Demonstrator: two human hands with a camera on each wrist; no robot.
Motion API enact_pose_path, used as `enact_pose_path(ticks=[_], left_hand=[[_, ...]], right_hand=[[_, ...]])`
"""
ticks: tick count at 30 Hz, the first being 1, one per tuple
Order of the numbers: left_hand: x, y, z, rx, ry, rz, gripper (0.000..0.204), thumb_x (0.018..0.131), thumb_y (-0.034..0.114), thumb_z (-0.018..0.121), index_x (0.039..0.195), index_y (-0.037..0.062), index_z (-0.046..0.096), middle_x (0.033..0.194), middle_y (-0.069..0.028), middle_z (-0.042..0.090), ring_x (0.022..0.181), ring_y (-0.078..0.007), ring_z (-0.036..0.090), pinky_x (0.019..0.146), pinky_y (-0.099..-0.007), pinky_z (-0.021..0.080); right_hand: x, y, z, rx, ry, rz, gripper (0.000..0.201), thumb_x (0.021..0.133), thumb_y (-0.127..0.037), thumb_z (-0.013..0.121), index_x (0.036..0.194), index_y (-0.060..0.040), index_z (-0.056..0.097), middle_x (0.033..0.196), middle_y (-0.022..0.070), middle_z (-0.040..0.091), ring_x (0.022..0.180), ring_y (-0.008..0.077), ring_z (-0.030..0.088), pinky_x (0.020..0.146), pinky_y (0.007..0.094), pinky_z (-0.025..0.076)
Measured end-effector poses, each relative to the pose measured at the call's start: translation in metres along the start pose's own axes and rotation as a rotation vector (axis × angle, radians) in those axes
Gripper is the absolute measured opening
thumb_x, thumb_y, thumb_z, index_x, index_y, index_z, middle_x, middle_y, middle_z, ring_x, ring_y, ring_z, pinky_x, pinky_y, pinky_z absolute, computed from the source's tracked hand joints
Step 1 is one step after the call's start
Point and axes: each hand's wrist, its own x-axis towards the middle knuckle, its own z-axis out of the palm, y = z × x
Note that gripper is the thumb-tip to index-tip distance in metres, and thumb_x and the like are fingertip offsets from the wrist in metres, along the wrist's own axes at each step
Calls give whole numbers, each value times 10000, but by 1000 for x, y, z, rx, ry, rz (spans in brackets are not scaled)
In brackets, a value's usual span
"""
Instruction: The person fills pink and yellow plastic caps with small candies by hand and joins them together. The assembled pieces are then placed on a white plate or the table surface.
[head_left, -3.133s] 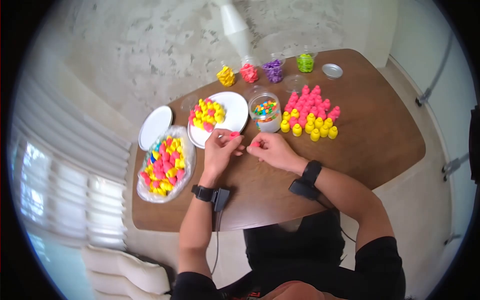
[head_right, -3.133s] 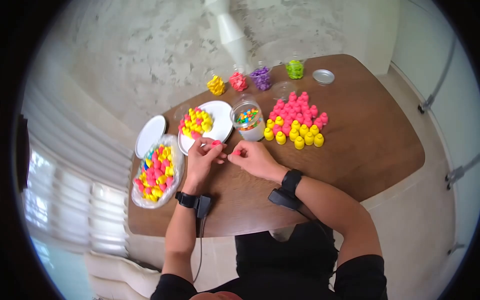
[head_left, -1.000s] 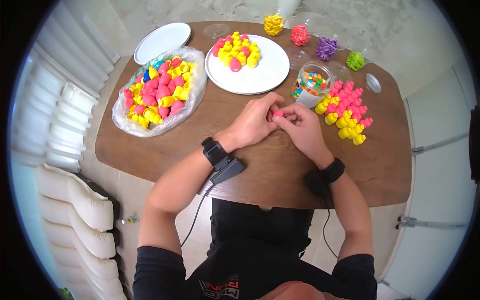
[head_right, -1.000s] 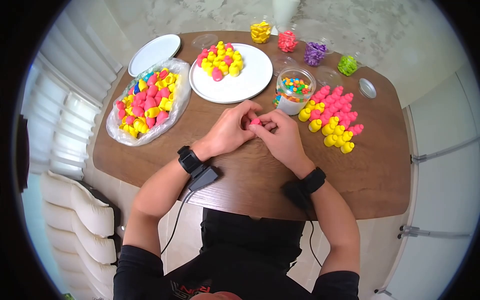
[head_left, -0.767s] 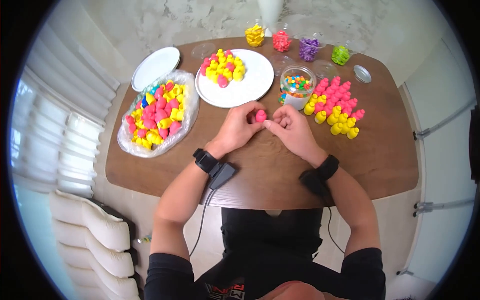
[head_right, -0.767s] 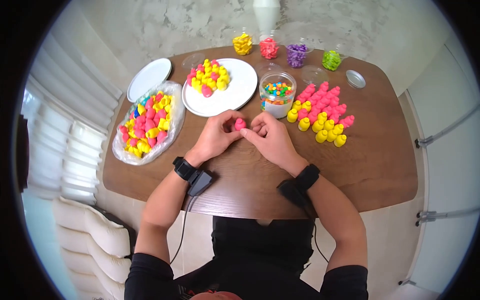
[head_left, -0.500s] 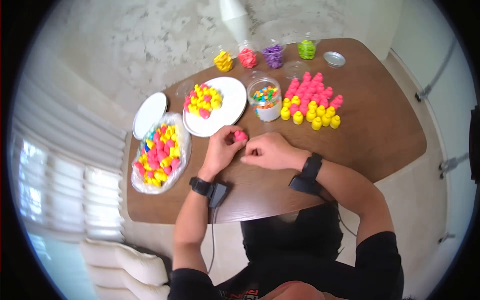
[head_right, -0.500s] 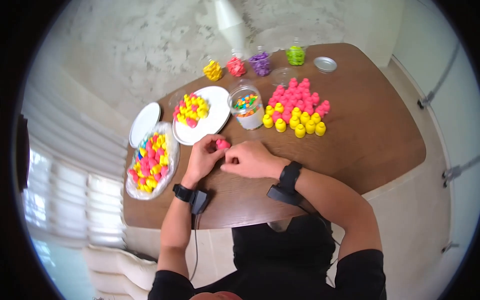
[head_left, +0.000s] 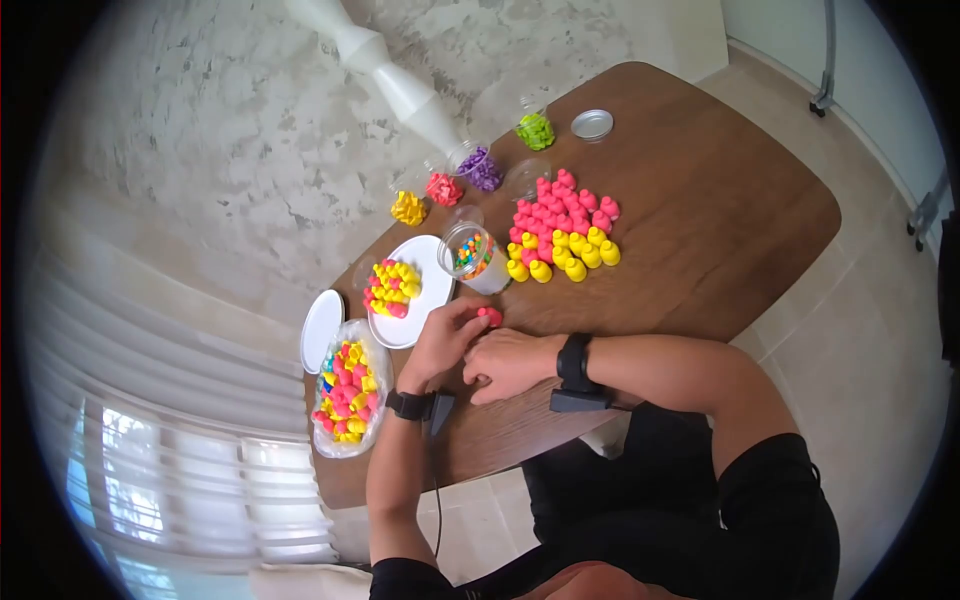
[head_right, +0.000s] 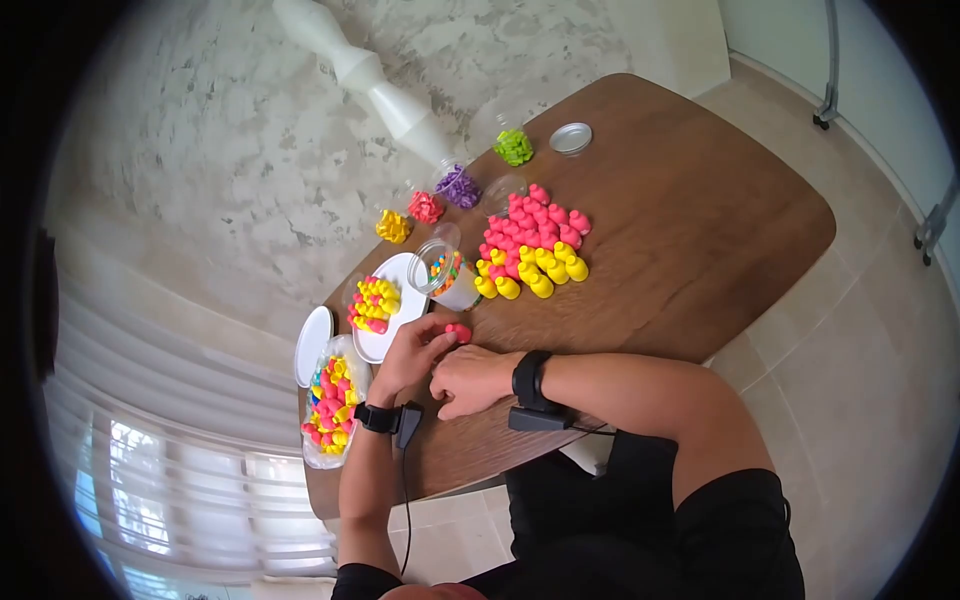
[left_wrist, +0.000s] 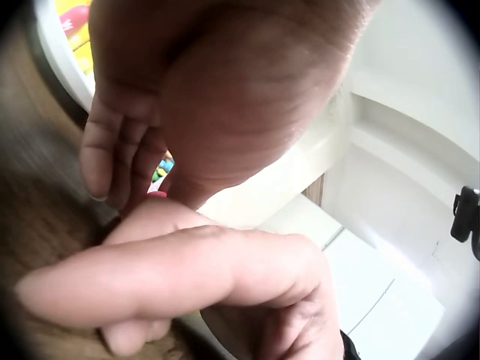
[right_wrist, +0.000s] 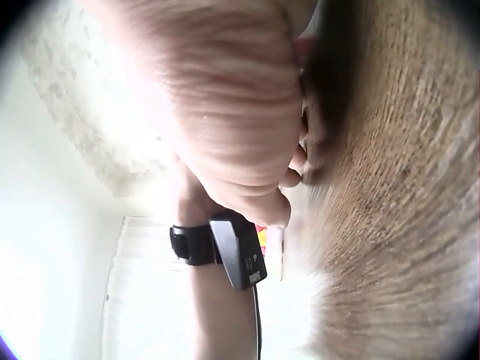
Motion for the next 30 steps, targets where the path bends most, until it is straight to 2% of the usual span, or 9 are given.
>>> enact_pose_path(ticks=[8, 11, 14, 17, 21, 23, 26, 29, 30], left_hand=[[42, 45, 13, 217, -235, 96, 261, 980, 89, 713, 1225, 4, 691, 1012, -88, 755, 926, -133, 704, 820, -316, 570], [51, 77, 24, 346, -245, 154, 263, 947, 62, 723, 1200, 8, 673, 983, -107, 744, 902, -173, 714, 817, -324, 567], [59, 83, 32, 298, -226, 190, 241, 919, 39, 727, 1142, 10, 641, 970, -134, 742, 885, -229, 722, 813, -337, 566], [66, 84, 35, 451, -204, 196, 246, 904, 22, 726, 1111, -4, 594, 965, -156, 745, 899, -259, 732, 813, -348, 570], [69, 88, 37, 387, -135, 197, 239, 874, 11, 743, 1045, -8, 577, 920, -198, 711, 893, -328, 723, 764, -424, 566], [71, 80, 38, 325, -74, 215, 240, 872, 15, 748, 1035, -8, 573, 936, -193, 710, 909, -308, 720, 771, -416, 562], [73, 71, 36, 250, -171, 125, 253, 922, 54, 735, 1101, -34, 579, 1004, -124, 740, 947, -208, 721, 854, -357, 576], [68, 66, 37, 209, -273, 234, 252, 945, 75, 724, 1169, -10, 644, 1066, -115, 744, 986, -196, 710, 887, -363, 573], [67, 57, 42, 110, -230, 294, 226, 936, 83, 719, 1153, 20, 701, 1033, -142, 730, 967, -247, 701, 855, -365, 547]], right_hand=[[-5, -9, -12, 95, -37, 110, 280, 800, -289, 724, 805, -9, 735, 781, 176, 724, 770, 346, 710, 753, 448, 551], [-3, -3, -6, 160, -35, 150, 288, 804, -285, 727, 828, 0, 700, 768, 173, 703, 747, 338, 690, 739, 440, 547], [-3, 3, -2, 235, 25, 129, 264, 797, -261, 717, 785, -1, 669, 745, 159, 693, 727, 323, 682, 723, 431, 541], [-3, 8, 3, 282, 93, 105, 239, 800, -237, 707, 762, -6, 658, 726, 144, 686, 712, 312, 675, 711, 428, 534], [5, 25, 21, 403, 87, 131, 223, 816, -228, 698, 759, -17, 652, 704, 117, 673, 683, 289, 659, 692, 425, 524], [8, 29, 27, 425, 149, 99, 228, 837, -244, 701, 806, -21, 668, 745, 113, 692, 711, 265, 671, 705, 417, 530], [3, 26, 20, 428, 188, 57, 257, 894, -281, 700, 938, -28, 689, 864, 113, 725, 803, 238, 689, 761, 402, 542], [0, 19, 8, 512, 78, 60, 311, 963, -314, 677, 1100, -35, 683, 1027, 124, 738, 945, 234, 695, 857, 396, 547], [2, 19, 6, 557, 15, 63, 333, 985, -323, 666, 1154, -37, 676, 1084, 129, 739, 996, 235, 696, 892, 396, 547]])
